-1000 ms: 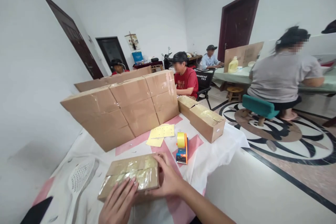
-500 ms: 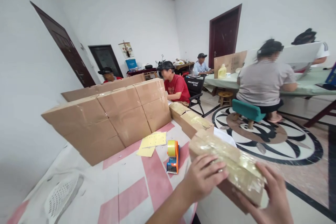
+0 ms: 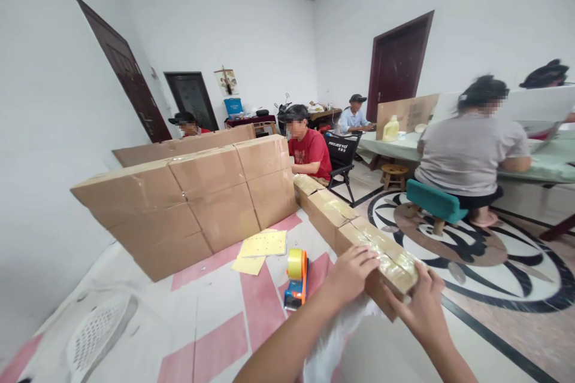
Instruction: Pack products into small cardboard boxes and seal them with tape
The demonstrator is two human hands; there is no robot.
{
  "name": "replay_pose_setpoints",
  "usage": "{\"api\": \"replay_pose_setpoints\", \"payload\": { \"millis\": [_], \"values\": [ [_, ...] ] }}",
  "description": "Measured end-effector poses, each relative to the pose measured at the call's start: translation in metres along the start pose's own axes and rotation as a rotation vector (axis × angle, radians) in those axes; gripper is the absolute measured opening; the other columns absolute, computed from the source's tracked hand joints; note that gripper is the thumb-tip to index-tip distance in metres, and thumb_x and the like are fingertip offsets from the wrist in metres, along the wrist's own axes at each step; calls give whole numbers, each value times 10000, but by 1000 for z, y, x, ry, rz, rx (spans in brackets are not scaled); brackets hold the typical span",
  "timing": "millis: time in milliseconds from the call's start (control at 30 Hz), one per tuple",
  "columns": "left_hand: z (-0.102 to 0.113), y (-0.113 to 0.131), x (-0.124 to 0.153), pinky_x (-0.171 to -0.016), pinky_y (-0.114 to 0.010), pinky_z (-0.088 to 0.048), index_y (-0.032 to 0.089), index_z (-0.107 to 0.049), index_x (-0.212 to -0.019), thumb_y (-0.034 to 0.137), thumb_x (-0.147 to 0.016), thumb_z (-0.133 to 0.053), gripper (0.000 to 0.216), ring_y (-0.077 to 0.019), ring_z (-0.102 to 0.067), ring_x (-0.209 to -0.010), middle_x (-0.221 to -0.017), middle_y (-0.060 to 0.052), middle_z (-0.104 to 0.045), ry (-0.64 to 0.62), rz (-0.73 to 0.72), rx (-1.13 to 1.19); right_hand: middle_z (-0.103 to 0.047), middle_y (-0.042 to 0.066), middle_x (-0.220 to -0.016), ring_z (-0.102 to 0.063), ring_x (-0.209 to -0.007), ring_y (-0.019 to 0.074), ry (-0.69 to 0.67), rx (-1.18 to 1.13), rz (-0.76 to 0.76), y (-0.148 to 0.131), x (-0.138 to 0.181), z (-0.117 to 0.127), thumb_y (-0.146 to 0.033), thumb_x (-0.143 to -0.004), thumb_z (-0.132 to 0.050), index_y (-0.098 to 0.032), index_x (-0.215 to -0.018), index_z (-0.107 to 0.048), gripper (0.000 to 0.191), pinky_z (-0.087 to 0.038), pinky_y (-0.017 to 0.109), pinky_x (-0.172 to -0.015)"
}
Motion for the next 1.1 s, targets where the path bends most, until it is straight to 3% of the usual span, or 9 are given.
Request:
{"api": "replay_pose_setpoints", "payload": {
  "millis": [133, 267, 433, 533, 633, 767, 833, 933, 1100],
  "values": [
    [35, -13, 1, -1130, -473, -455, 183, -643, -1240, 196, -966, -532, 295, -254, -502, -1374, -1387, -103, -646, 49, 82, -52, -312, 247, -1393, -307, -1370, 492, -60, -17, -11, -11, -33, -46, -686, -744, -647, -158, -1492, -242, 1001, -468, 632, -946],
    [101, -6, 59, -990, -425, -515, 229, -692, -973, 243, -968, -567, 126, -236, -604, -1235, -1304, -31, -706, 271, 107, -105, -282, 281, -1432, -281, -1398, 478, -89, -39, -27, -22, -59, -85, -725, -740, -632, -103, -1480, -254, 1038, -437, 607, -1012],
    [211, -23, 225, -900, -382, -530, 238, -692, -839, 191, -935, -600, 141, -219, -683, -1068, -1127, -36, -768, 386, 354, -338, -363, 338, -1413, -258, -1416, 546, -127, 12, -92, -43, -66, -86, -873, -693, -535, -27, -1478, -304, 1177, -364, 666, -1035],
    [288, -36, 355, -880, -370, -534, 260, -687, -817, 175, -928, -589, 172, -219, -698, -1025, -1086, -29, -773, 411, 618, -514, -276, 355, -1529, -219, -1445, 568, 50, 96, -93, -93, -59, -60, -860, -694, -569, -125, -1552, -290, 1164, -261, 730, -1048],
    [360, -40, 473, -890, -378, -532, 263, -659, -770, 283, -928, -593, 172, -236, -689, -994, -1036, -39, -755, 514, 948, -526, -344, 300, -1530, -282, -1448, 521, 112, -6, 139, -198, -44, -64, -724, -794, -607, -183, -1533, -362, 948, -246, 714, -1100],
    [427, -58, 571, -935, -346, -498, 229, -588, -678, 389, -907, -583, 280, -228, -644, -980, -963, -52, -700, 826, 1281, -364, -550, 210, -1330, -507, -1297, 404, -241, -362, 559, -389, 7, -137, -482, -907, -597, -186, -1340, -522, 530, -398, 615, -1079],
    [443, -88, 596, -919, -327, -497, 216, -610, -708, 422, -905, -568, 289, -220, -633, -980, -968, -58, -695, 947, 1352, -256, -574, 181, -1311, -543, -1264, 346, -492, -536, 687, -483, 49, -186, -394, -941, -566, -217, -1324, -526, 423, -432, 553, -1081],
    [456, -163, 614, -898, -329, -517, 185, -658, -797, 427, -925, -555, 293, -216, -645, -1000, -996, -72, -713, 1013, 1382, -147, -519, 181, -1439, -476, -1377, 303, -831, -709, 788, -612, 115, -255, -354, -949, -527, -189, -1379, -507, 462, -402, 483, -1149],
    [458, -307, 620, -887, -429, -562, 149, -656, -1113, 393, -951, -635, 293, -205, -669, -987, -1120, -73, -687, 1113, 1365, 86, -294, 274, -1620, -275, -1519, 358, -947, -205, 766, -779, 153, -360, -311, -966, -507, -52, -1535, -348, 646, -239, 554, -1214]
  ]
}}
Point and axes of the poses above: each hand's wrist, its own x-axis away from the middle knuckle, its own z-axis out of the back of the hand, y = z × x, the point moved 7 cm from there along -x, towards the middle knuckle
